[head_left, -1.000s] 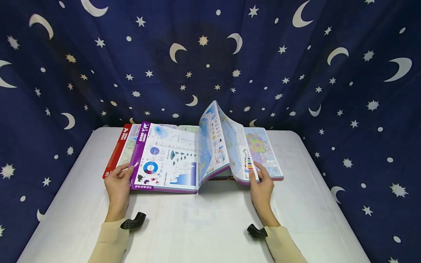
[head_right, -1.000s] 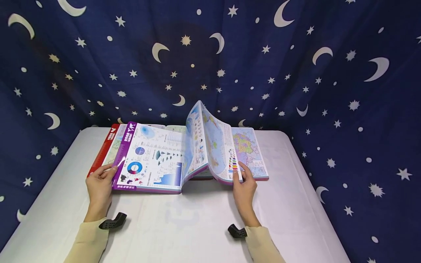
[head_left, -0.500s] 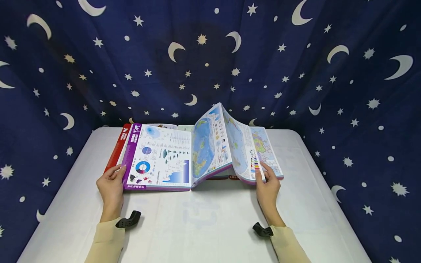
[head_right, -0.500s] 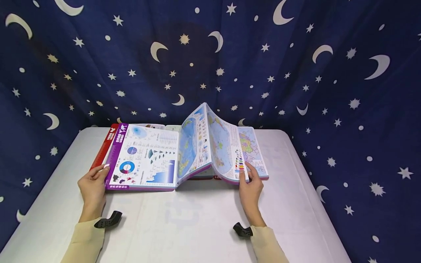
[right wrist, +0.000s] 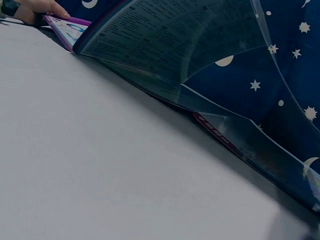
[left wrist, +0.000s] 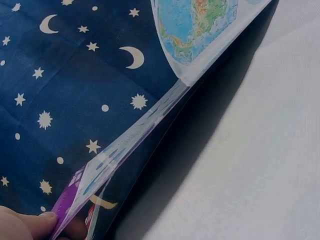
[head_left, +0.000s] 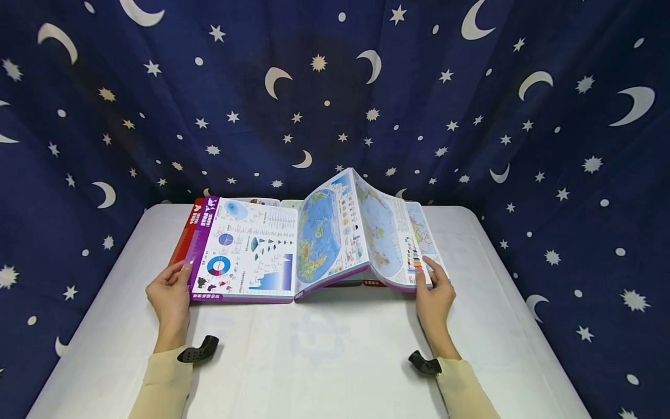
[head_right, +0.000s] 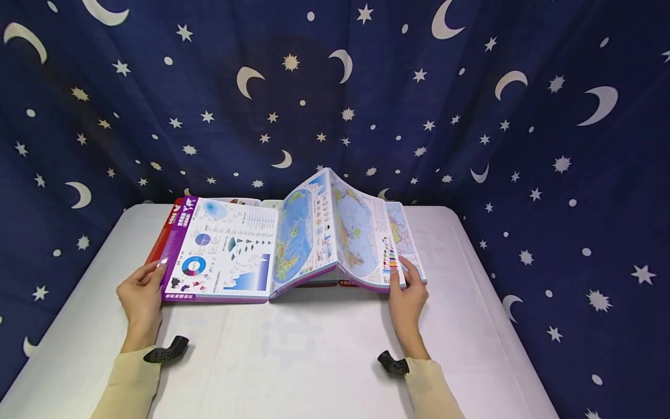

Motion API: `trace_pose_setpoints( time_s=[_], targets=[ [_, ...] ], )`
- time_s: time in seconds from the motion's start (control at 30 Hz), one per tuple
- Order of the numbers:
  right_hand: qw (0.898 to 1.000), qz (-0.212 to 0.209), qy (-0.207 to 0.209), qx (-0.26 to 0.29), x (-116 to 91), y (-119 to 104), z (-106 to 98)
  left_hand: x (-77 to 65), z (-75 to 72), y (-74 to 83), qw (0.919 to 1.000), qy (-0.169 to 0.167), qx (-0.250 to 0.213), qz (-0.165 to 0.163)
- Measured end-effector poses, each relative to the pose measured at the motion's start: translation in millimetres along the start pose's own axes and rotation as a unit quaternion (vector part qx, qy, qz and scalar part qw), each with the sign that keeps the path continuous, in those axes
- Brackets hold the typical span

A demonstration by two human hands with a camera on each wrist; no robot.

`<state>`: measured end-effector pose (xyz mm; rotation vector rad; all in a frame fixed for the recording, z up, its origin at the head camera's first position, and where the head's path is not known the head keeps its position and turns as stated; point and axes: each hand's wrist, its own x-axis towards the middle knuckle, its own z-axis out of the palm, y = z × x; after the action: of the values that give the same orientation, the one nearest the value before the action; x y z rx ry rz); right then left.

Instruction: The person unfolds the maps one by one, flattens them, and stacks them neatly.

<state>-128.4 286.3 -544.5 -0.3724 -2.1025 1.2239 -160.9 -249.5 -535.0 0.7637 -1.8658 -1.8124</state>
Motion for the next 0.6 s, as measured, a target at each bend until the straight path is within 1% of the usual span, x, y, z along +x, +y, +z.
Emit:
trace_pose_setpoints(
  time_s=[0.17,0.27,0.43,0.6],
  targets=[
    [1.0,0.002,0.01,0.007,5.0,3.7,-2.7,7.3,-2.7,-1.0,0.9998,0.008,-0.015,0.009],
    [1.0,0.004,0.016,0.006,8.2,6.3,-5.1,12.2,-5.2,-1.1,0.9993,0.012,-0.036,0.004],
    [1.0,0.002,0.028,-0.002,13.6,11.4,-8.1,18.0,-9.5,0.2,0.9987,0.018,-0.049,0.0],
    [0.999,-0.003,0.038,-0.003,17.5,16.3,-7.7,23.4,-16.2,1.4,0.9993,0.019,-0.033,0.005]
  ],
)
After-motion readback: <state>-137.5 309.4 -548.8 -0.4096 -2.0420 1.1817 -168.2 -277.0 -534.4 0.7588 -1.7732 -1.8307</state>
